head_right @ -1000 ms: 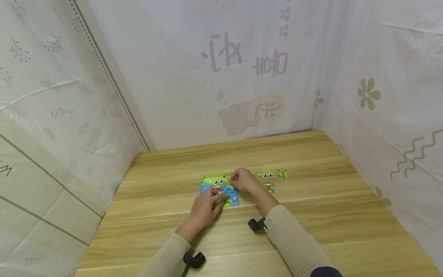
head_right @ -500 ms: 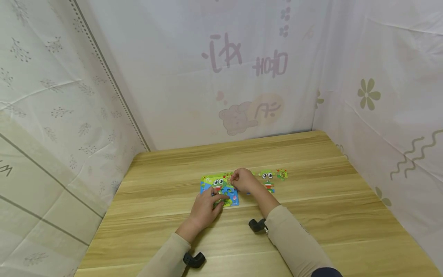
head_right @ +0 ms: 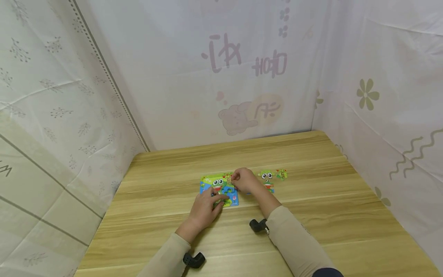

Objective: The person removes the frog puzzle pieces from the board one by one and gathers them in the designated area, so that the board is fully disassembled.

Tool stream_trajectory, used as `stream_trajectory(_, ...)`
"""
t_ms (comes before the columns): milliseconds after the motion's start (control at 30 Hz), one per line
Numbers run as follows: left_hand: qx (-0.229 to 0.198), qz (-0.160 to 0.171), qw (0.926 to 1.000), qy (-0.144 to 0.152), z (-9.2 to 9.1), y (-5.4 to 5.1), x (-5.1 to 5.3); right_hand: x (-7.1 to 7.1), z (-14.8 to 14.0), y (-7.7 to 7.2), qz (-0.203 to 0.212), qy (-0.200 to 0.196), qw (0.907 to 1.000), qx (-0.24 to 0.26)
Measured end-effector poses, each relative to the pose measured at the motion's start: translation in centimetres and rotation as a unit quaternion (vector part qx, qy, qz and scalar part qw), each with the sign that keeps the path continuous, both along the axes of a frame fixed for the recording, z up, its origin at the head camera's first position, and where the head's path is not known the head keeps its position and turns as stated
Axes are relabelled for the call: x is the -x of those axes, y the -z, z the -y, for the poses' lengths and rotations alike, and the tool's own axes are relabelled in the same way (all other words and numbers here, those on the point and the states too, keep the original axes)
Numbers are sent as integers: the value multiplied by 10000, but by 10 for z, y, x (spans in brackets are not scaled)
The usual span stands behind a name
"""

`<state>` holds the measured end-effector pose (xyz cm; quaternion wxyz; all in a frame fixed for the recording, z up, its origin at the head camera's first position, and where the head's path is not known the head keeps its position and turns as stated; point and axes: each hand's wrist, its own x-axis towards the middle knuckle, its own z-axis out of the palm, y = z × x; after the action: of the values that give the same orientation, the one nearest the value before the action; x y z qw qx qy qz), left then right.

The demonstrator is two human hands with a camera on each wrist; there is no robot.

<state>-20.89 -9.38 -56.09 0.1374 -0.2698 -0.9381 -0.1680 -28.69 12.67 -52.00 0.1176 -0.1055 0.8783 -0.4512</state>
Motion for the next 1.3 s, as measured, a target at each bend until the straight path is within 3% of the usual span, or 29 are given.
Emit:
stream_trajectory(300,-157,-71,9998,37,1,-1,0,-3,-16,-4,-54,215,9995,224)
stream_trajectory(500,-316,9,9995,59,2,2,0,-8,-30,-5,-31,132,9985,527)
stream_trajectory(833,-647,-55,9979,-4,2,3,0,-13,-50,-11,-276,106,9988,403)
stream_trajectory(1033,-988,113,9950,74,4,2,1,-17,-65,-10,-223,115,9984,506)
stream_trajectory(1300,-1250,403,9912,-138,19,-4,3,-22,-83,-12,-137,223,9977,627)
